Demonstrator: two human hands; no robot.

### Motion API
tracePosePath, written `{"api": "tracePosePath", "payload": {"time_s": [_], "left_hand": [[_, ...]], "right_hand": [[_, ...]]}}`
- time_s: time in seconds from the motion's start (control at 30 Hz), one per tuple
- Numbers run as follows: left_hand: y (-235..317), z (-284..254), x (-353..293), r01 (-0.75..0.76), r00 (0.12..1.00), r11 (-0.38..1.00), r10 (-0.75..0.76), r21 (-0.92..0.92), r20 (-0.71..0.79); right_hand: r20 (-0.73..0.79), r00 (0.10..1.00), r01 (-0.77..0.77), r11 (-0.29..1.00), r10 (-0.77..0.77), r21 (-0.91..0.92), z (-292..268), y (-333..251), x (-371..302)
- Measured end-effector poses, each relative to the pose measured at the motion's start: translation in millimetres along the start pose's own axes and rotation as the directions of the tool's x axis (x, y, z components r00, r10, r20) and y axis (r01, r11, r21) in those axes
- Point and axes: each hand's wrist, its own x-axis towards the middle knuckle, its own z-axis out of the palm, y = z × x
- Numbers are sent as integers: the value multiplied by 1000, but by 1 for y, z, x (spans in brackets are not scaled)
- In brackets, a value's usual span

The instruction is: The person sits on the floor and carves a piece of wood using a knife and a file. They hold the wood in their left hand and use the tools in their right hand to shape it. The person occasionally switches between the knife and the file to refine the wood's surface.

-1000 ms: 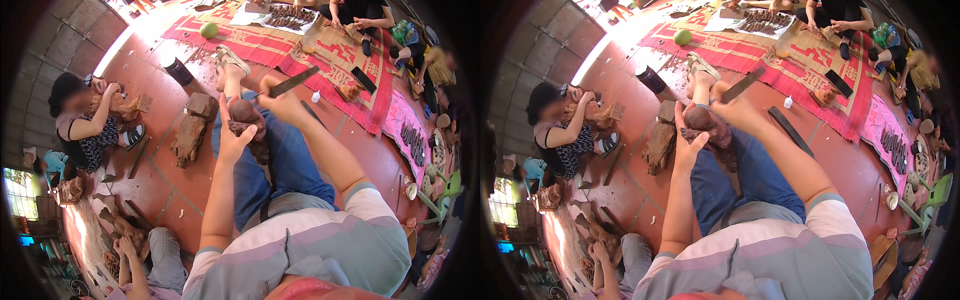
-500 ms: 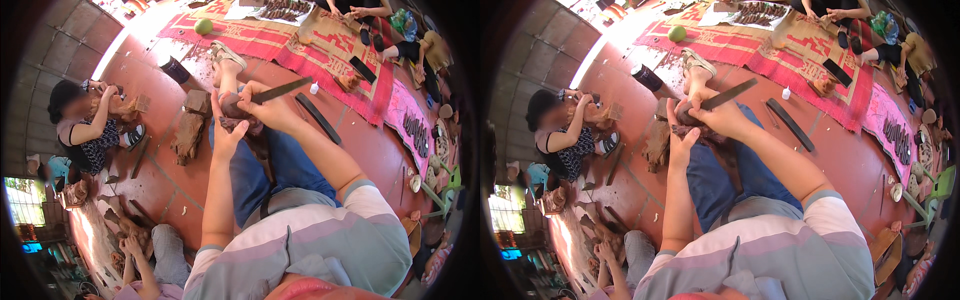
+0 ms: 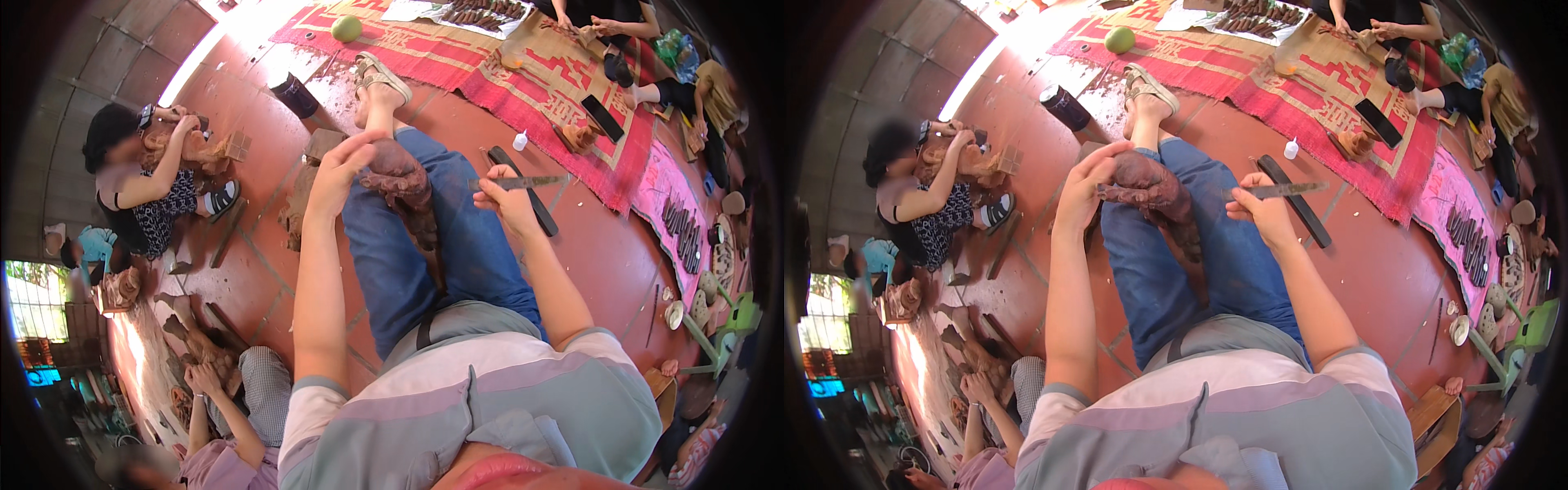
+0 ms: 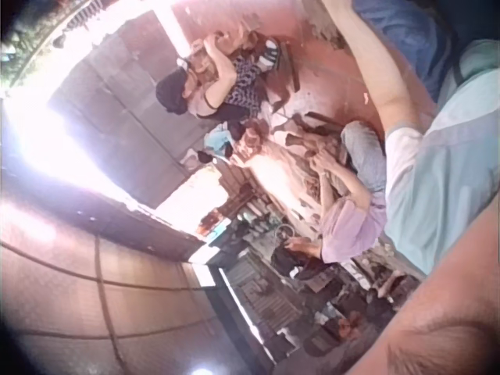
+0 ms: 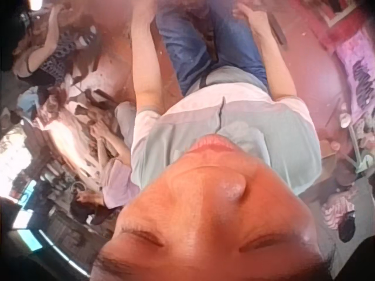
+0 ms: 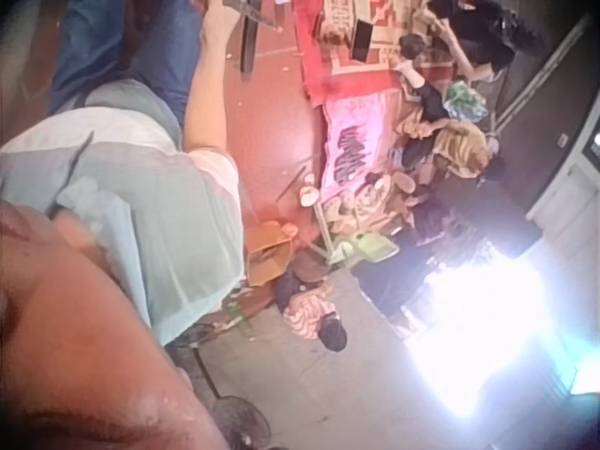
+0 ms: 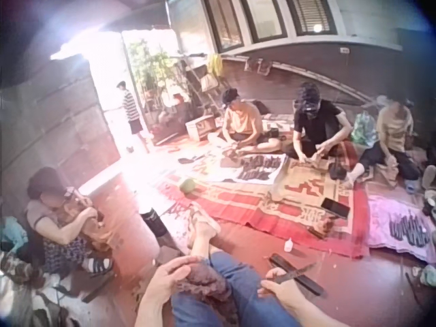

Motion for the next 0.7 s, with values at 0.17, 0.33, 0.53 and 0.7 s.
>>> {"api": "tracePosePath", "payload": {"time_s": [0.17,0.33,0.53,0.7], "left_hand": [[9,2,23,77,989,997,-77,5,129],[0,9,20,84,976,991,-103,-108,-194],[-18,93,-40,-293,731,953,271,71,-626],[-22,120,-33,-153,678,949,303,274,-670]], "right_hand": [[-9,1000,-17,1000,17,13,-10,18,-17],[-73,997,-33,996,39,82,-25,9,-29],[-124,990,-55,992,69,115,-33,18,-27],[-120,992,-29,999,25,-34,-2,20,-33]]}}
